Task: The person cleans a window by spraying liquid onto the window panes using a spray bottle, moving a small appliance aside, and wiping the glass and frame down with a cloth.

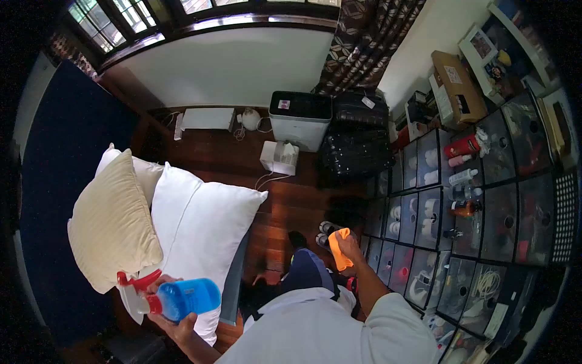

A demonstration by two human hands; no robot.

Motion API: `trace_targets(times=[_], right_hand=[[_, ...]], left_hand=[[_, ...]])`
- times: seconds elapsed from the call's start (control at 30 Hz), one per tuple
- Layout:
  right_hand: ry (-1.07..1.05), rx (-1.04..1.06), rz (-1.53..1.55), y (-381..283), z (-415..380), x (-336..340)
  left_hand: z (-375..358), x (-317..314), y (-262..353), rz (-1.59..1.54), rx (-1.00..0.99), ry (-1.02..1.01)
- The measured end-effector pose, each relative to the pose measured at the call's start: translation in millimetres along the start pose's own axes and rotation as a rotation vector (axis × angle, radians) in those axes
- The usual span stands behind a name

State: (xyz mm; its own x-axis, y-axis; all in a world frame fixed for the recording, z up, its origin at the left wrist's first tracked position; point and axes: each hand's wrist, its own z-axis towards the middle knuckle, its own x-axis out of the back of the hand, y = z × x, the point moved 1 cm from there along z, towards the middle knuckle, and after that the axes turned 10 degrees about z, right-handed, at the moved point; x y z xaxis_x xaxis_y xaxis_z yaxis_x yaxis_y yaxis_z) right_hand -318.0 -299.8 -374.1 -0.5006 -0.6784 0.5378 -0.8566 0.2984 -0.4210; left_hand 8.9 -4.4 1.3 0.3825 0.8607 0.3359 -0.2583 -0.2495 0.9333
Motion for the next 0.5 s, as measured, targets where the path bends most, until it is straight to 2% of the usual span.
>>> trace_targets(times=[0.03,0.07,0.1,0.17,0.23,0.3,0.33,0.4,0.43,0.47,0.5], right_hand=[[0.031,-0.015,0.033,-3,-20,-6],[0.063,-0.029,0.07,-4,-35,-16],[0.203,0.006,0.022,-7,50,92],[0.12,-0.017,0.157,28,62,62],[0.1,-0.071,0.154,20,36,65],[0.065,-0.144,0.079,26,31,70],[0.052,-0.129,0.109,56,49,60],[0.036,-0.071,0.066,49,42,65],[0.103,-0.026,0.019,75,69,55],[-0.007,-0.165,0.035,-3,14,84],[0.106,-0.131,0.06,13,31,77]], left_hand=[[4,5,13,-0.006,-0.049,0.022],[10,14,25,0.02,-0.014,-0.062],[29,-84,-3,-0.131,-0.026,-0.045],[43,-85,7,-0.086,0.018,-0.084],[54,-90,5,-0.067,-0.012,-0.07],[64,-93,4,-0.023,-0.012,-0.158],[67,-97,8,-0.035,0.002,-0.135],[72,-96,2,-0.035,0.004,-0.133],[78,-98,-4,-0.036,-0.007,-0.14],[80,-100,-11,-0.054,0.008,-0.115],[85,-101,-14,-0.078,0.049,-0.126]])
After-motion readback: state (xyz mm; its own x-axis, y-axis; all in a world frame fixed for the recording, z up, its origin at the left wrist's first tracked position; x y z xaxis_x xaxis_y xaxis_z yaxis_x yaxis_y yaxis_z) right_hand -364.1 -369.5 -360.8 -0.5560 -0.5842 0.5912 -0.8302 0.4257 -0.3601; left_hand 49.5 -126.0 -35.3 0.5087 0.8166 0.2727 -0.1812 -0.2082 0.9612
